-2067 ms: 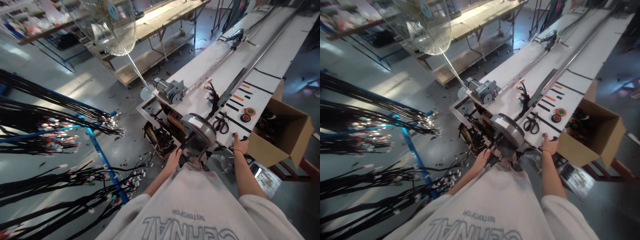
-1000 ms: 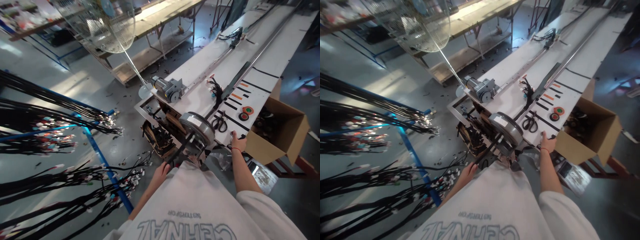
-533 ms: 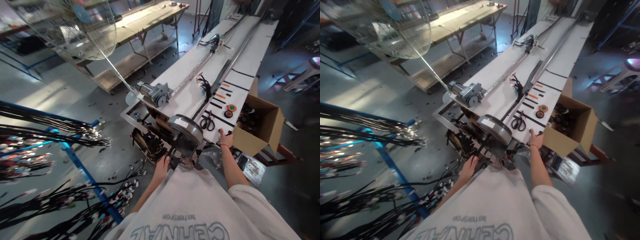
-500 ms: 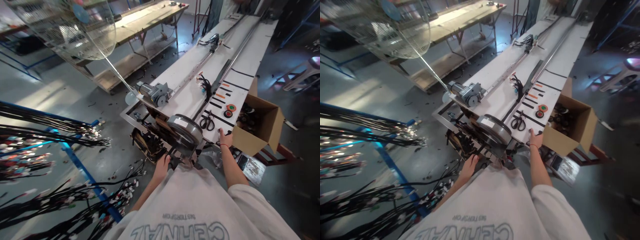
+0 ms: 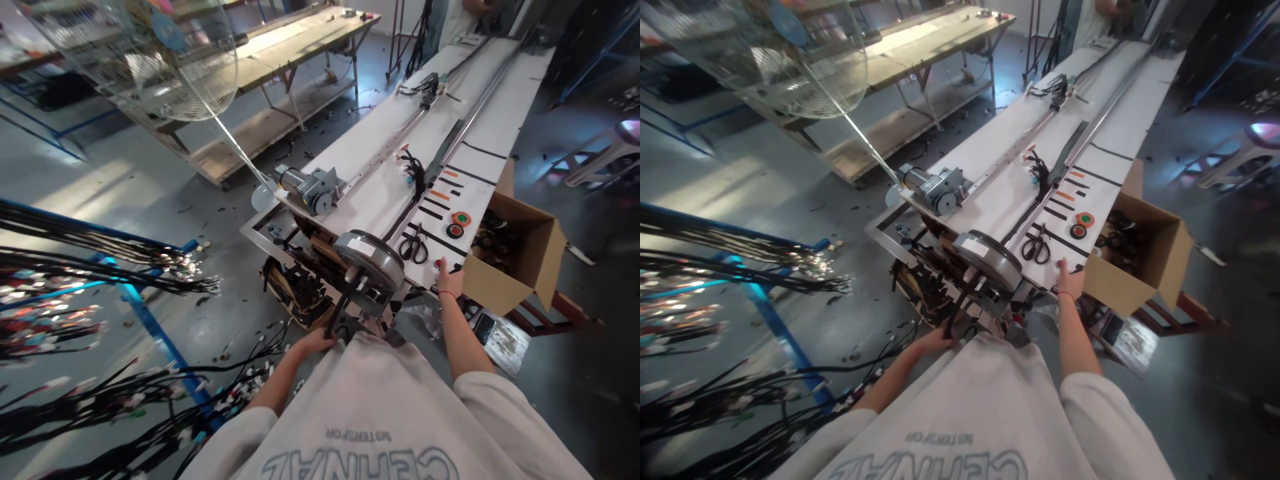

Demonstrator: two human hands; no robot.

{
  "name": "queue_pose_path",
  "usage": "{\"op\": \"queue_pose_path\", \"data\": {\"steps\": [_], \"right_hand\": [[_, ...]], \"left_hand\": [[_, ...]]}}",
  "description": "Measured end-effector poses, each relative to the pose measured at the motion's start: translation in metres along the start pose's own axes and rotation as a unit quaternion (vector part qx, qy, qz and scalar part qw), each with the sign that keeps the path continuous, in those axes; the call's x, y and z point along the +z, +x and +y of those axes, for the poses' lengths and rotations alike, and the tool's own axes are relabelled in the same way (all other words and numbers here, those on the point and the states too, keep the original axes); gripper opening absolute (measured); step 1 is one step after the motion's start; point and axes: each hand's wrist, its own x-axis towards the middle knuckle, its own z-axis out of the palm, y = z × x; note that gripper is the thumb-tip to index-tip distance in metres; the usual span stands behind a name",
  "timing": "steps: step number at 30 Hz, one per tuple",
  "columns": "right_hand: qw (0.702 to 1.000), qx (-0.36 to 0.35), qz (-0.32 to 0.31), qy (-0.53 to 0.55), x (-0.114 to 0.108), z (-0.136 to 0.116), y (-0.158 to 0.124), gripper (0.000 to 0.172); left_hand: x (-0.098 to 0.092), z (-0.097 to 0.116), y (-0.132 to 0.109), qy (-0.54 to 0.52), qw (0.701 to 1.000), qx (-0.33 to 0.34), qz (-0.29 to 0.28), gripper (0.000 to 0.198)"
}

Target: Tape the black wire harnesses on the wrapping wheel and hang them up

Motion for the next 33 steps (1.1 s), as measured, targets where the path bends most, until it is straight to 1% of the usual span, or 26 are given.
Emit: {"op": "queue_pose_path", "data": {"steps": [3, 5, 7, 9, 11, 13, 16, 20, 22, 24, 26, 28, 30, 33], "right_hand": [[1.0, -0.001, -0.009, 0.006, -0.001, 0.0, -0.001, 0.079], [1.0, -0.005, -0.012, 0.009, -0.003, -0.001, -0.002, 0.076], [1.0, -0.006, -0.013, 0.009, -0.004, -0.001, -0.003, 0.075], [1.0, -0.007, -0.013, 0.008, -0.005, -0.001, -0.004, 0.075], [1.0, -0.01, -0.017, 0.008, -0.006, -0.001, -0.005, 0.076], [1.0, -0.015, -0.023, 0.01, -0.007, -0.001, -0.006, 0.078], [0.999, -0.018, -0.026, 0.017, -0.008, -0.001, -0.008, 0.081], [1.0, -0.006, -0.022, 0.02, -0.008, -0.001, -0.007, 0.081], [0.999, -0.005, -0.024, 0.025, -0.008, -0.001, -0.007, 0.081], [0.999, -0.006, -0.027, 0.026, -0.008, 0.0, -0.006, 0.083], [0.999, -0.006, -0.03, 0.021, -0.007, 0.001, -0.005, 0.083], [1.0, -0.005, -0.026, 0.015, -0.006, 0.001, -0.004, 0.08], [1.0, -0.004, -0.021, 0.013, -0.005, 0.001, -0.003, 0.075], [1.0, -0.003, -0.017, 0.013, -0.003, 0.001, -0.002, 0.073]], "left_hand": [[0.004, -0.023, -0.032, 0.008, 0.994, 0.005, 0.105, 0.049], [0.007, -0.031, -0.058, -0.009, 0.983, 0.021, 0.183, 0.056], [0.012, -0.032, -0.079, -0.026, 0.973, 0.022, 0.226, 0.06], [0.018, -0.025, -0.09, -0.037, 0.969, 0.019, 0.244, 0.062], [0.024, -0.014, -0.089, -0.049, 0.966, 0.021, 0.251, 0.063], [0.028, -0.004, -0.081, -0.061, 0.965, 0.024, 0.255, 0.065], [0.027, 0.004, -0.069, -0.066, 0.971, 0.023, 0.23, 0.065], [0.02, 0.002, -0.063, -0.07, 0.981, 0.016, 0.178, 0.068], [0.019, -0.002, -0.064, -0.077, 0.987, 0.03, 0.141, 0.068], [0.02, -0.005, -0.065, -0.08, 0.989, 0.04, 0.115, 0.068], [0.023, -0.008, -0.067, -0.073, 0.989, 0.035, 0.125, 0.071], [0.026, -0.01, -0.069, -0.057, 0.985, 0.02, 0.16, 0.074], [0.028, -0.01, -0.07, -0.047, 0.98, 0.009, 0.192, 0.07], [0.028, -0.006, -0.068, -0.044, 0.979, 0.013, 0.2, 0.066]]}}
